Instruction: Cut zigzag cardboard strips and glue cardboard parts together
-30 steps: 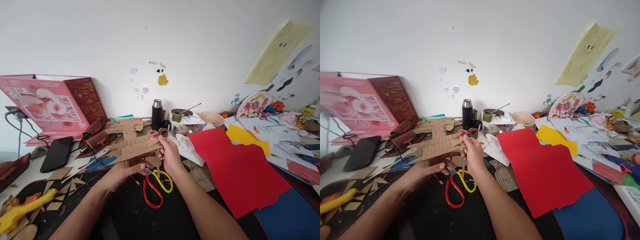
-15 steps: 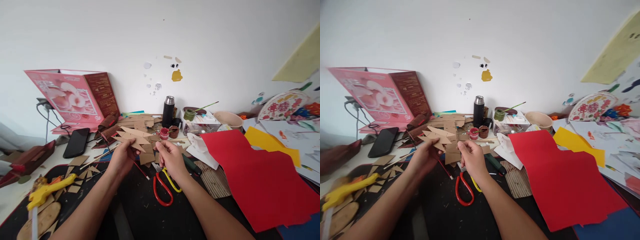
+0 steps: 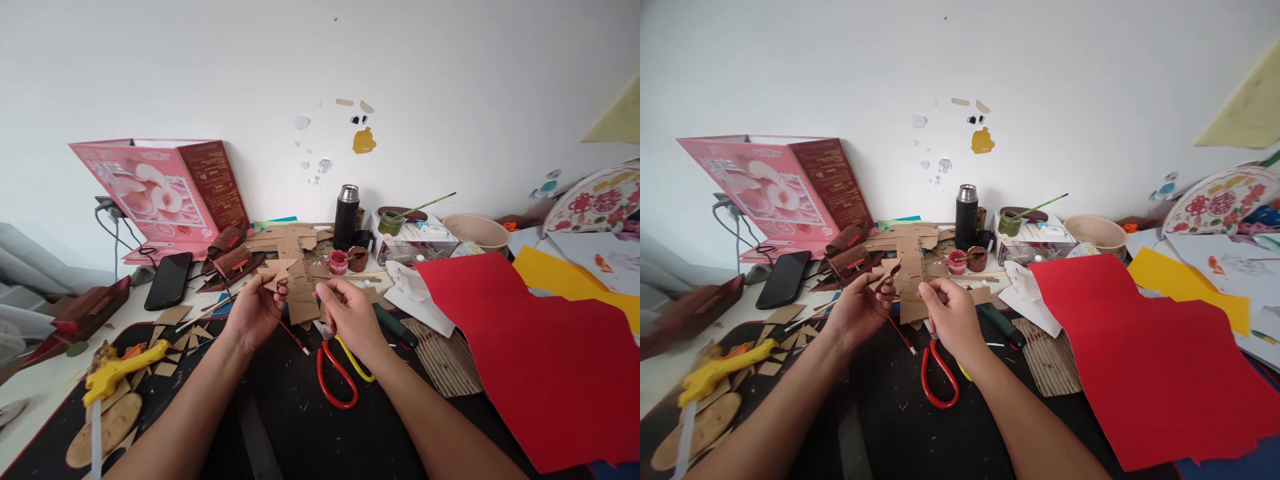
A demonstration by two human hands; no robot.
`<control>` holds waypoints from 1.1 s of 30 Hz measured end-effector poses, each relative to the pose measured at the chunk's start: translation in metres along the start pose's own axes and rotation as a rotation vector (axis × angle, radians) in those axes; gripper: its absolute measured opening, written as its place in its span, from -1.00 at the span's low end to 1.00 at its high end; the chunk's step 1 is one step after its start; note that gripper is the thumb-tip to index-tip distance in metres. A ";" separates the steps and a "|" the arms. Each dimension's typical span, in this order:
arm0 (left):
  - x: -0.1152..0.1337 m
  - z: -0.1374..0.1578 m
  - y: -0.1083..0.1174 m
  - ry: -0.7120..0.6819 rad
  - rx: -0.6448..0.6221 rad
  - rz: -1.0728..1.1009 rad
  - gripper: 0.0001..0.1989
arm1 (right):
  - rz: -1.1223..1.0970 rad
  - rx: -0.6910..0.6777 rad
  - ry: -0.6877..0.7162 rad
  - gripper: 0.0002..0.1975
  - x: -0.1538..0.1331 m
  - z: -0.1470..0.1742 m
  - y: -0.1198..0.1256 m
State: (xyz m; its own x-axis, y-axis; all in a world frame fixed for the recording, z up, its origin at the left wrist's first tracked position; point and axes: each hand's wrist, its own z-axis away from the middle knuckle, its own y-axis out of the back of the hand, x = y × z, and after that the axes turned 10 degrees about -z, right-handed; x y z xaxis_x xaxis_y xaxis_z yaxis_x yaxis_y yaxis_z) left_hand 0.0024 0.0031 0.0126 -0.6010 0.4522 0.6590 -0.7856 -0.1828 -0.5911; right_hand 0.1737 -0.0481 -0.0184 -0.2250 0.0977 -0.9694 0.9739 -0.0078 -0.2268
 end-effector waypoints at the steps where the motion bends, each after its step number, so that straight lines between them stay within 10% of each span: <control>1: -0.001 0.000 0.000 0.006 0.005 -0.014 -0.82 | 0.000 -0.004 0.002 -0.55 -0.001 0.000 0.000; 12: -0.007 0.003 -0.003 0.096 -0.011 -0.123 -0.84 | 0.000 0.008 0.045 -0.60 -0.007 0.002 0.000; 23: -0.022 -0.003 0.005 -0.307 -0.030 -0.364 -0.79 | -0.042 0.021 0.012 -0.53 -0.005 0.000 0.002; 33: -0.022 -0.003 0.007 -0.356 -0.009 -0.398 -0.82 | -0.023 -0.012 0.014 -0.58 -0.004 -0.002 0.004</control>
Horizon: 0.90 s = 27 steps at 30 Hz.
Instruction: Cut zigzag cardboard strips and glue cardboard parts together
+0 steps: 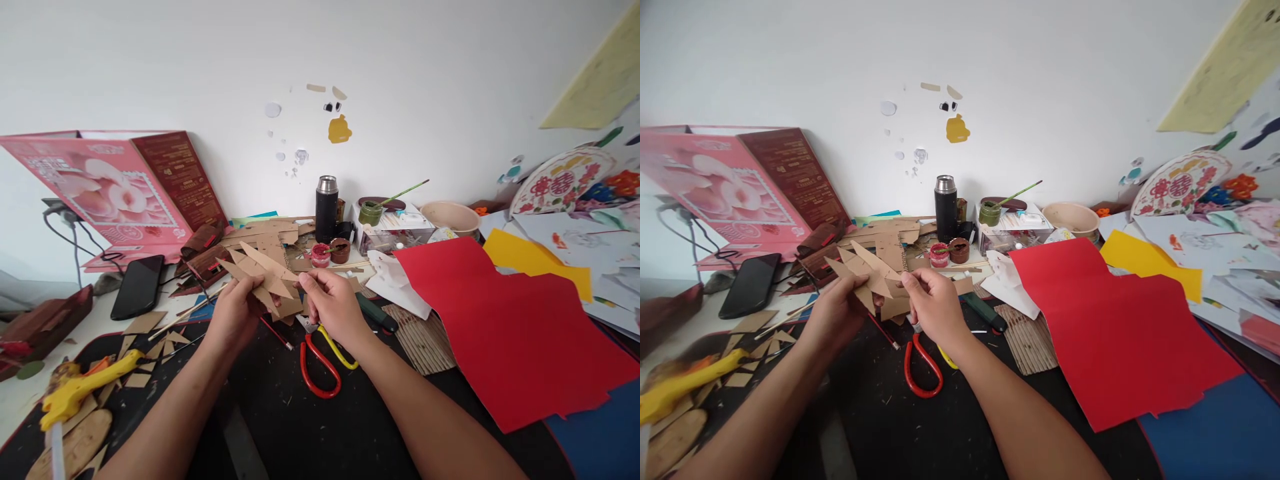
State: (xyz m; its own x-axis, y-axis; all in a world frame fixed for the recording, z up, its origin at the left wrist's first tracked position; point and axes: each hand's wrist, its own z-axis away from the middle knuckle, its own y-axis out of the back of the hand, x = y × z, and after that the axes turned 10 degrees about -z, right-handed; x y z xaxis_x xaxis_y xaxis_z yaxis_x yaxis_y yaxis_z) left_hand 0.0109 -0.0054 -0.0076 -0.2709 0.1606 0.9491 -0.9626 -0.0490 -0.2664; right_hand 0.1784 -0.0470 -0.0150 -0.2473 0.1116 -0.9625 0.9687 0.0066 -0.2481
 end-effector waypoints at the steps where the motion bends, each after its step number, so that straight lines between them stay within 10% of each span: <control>1: 0.000 -0.001 0.000 0.012 -0.010 0.004 -0.83 | 0.000 -0.007 -0.002 -0.58 0.000 0.000 0.000; 27: 0.016 -0.001 -0.006 0.282 0.047 0.169 -0.82 | 0.210 0.013 0.137 -0.66 -0.001 0.003 -0.001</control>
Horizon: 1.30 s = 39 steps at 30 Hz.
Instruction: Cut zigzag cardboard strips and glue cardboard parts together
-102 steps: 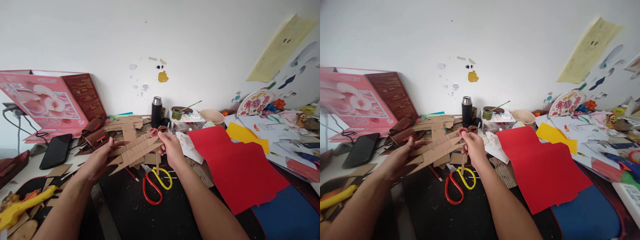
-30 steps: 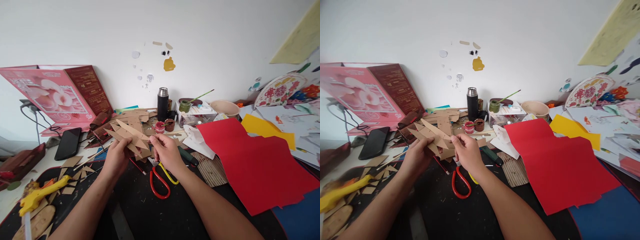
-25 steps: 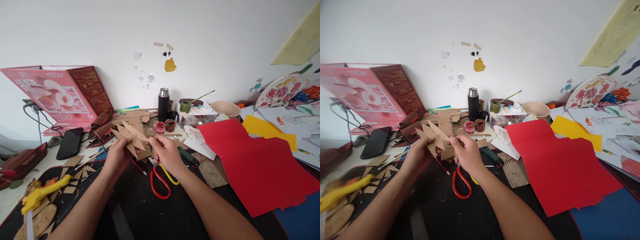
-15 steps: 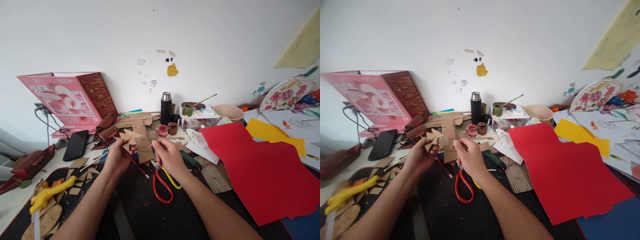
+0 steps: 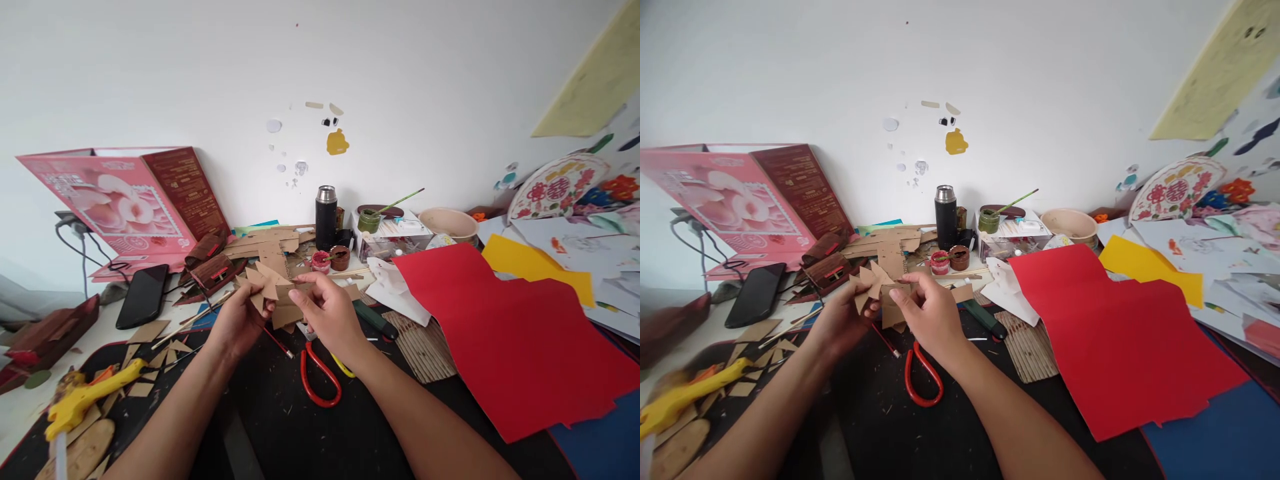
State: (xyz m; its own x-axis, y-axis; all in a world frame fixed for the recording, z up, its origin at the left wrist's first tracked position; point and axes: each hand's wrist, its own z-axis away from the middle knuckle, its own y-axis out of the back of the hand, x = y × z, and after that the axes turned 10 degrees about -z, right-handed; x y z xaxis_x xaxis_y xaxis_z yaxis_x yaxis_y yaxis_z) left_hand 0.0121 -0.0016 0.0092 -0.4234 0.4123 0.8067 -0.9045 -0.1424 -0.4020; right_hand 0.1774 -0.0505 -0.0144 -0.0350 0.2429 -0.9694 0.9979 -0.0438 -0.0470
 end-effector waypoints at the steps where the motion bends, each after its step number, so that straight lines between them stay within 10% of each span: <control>1: -0.001 0.001 -0.002 0.000 0.000 -0.015 -0.81 | 0.037 0.003 0.026 -0.67 0.000 0.000 0.000; 12: -0.005 0.003 0.006 -0.077 -0.254 -0.059 -0.82 | 0.104 0.085 0.087 -0.72 0.007 -0.003 0.004; 18: -0.003 0.003 0.018 -0.243 -0.534 0.053 -0.33 | -0.131 0.110 -0.003 -0.73 0.002 -0.007 0.004; 39: 0.001 0.006 0.009 -0.076 -0.349 0.096 -0.62 | -0.116 0.109 -0.033 -0.68 0.001 -0.004 0.002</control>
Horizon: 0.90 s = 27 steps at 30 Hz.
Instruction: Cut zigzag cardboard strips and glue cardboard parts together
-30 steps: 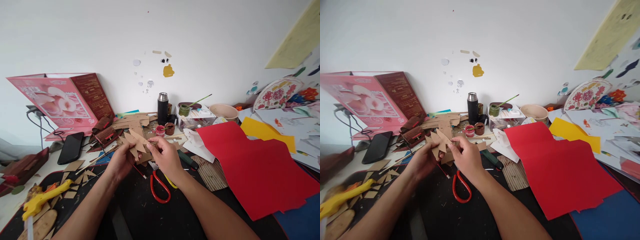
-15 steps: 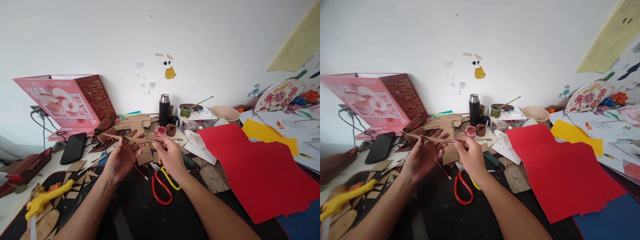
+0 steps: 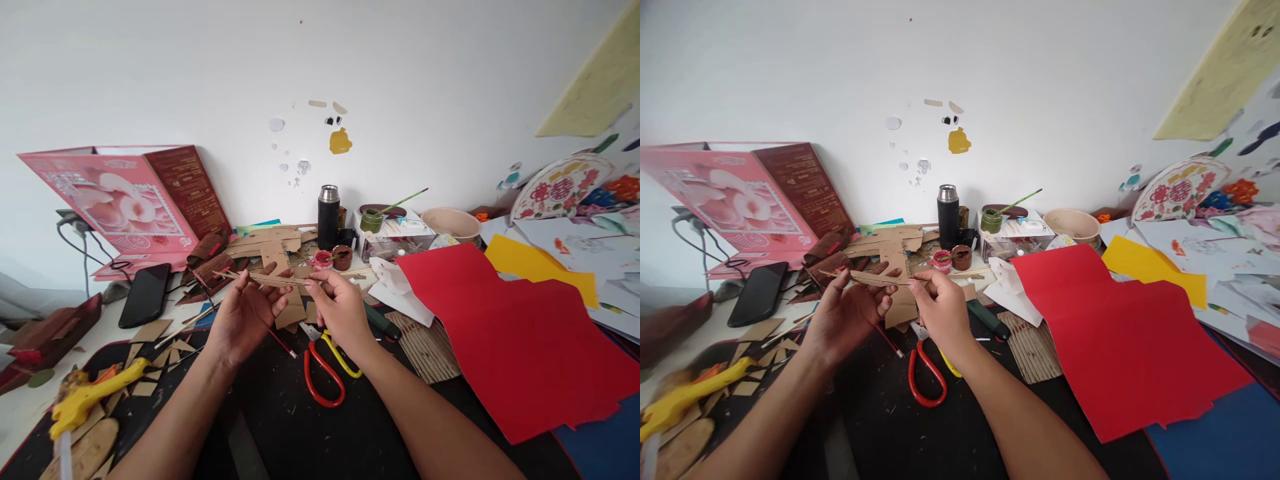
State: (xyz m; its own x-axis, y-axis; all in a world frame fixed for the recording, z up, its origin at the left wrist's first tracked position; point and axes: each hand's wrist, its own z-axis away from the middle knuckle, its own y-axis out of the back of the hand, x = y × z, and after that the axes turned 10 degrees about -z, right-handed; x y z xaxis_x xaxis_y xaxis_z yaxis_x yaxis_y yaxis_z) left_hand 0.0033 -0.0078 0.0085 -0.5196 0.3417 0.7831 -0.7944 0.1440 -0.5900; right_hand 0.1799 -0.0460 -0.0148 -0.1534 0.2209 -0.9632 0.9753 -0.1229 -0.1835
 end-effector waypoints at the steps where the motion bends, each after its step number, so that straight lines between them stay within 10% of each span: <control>1: 0.000 0.000 0.000 -0.008 -0.001 0.000 -0.63 | -0.006 -0.003 -0.005 -0.67 0.000 0.000 0.000; 27: 0.002 -0.005 0.005 -0.207 0.081 -0.044 -0.71 | -0.108 -0.026 -0.039 -0.55 -0.008 0.002 -0.001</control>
State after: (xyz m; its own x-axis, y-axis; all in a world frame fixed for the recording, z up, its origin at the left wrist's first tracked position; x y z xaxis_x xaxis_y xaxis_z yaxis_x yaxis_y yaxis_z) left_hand -0.0007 -0.0020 0.0063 -0.5305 0.1371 0.8365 -0.8362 0.0770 -0.5430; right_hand 0.1803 -0.0497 -0.0073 -0.2629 0.1940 -0.9451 0.9565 -0.0757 -0.2817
